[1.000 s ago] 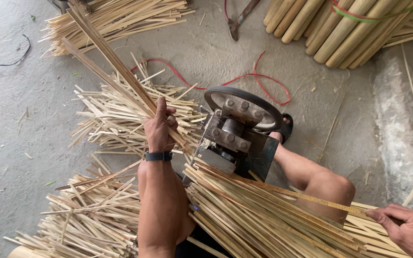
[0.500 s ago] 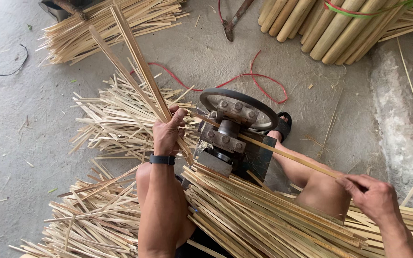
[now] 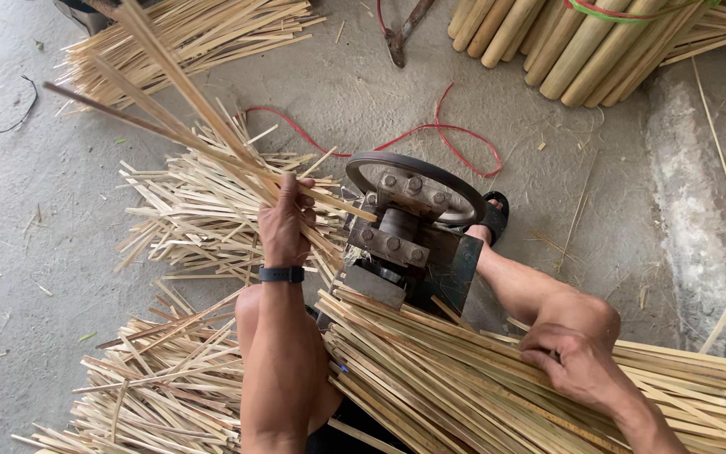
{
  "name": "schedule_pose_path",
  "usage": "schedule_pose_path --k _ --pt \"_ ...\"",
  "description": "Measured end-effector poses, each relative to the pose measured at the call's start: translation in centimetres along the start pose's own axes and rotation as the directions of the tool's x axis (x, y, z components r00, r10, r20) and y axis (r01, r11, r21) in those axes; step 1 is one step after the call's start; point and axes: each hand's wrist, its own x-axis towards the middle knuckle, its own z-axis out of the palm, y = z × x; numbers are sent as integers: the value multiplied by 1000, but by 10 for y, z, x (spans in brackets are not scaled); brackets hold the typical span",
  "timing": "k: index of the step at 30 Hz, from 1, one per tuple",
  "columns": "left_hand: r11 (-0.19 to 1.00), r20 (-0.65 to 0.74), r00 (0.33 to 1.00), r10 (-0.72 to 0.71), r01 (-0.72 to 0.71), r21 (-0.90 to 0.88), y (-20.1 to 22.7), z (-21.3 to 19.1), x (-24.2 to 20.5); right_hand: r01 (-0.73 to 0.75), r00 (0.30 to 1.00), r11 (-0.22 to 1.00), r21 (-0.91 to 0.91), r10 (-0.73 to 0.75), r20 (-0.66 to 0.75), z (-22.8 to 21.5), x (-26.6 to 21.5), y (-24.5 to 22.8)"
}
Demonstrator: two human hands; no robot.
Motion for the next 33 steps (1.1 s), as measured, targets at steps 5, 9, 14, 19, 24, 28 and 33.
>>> schedule_pose_path --k 5,9,14,19,24,28,33 --pt "985 -82 995 58 -71 -159 14 -8 -2 26 943 999 -44 -39 -331 -2 -15 51" --pt "970 -50 995 83 -92 -225 18 -5 -7 -184 958 983 -17 175 -227 -1 -26 59" --pt "970 -41 998 39 -48 -239 18 5 -10 -88 980 994 62 97 -173 8 -28 43" --pt "974 -69 997 44 -58 -217 17 -1 -9 153 903 987 -41 -156 -400 1 -36 63" --pt "972 -86 995 58 -76 -220 16 -12 -5 -115 899 992 54 127 -418 -27 -50 82" --pt "997 -170 985 -19 7 -74 17 -6 -9 -155 845 987 47 157 -511 -39 -55 94" --pt "999 -84 996 -36 39 29 15 2 -16 -186 858 966 -177 72 -508 -23 -34 96"
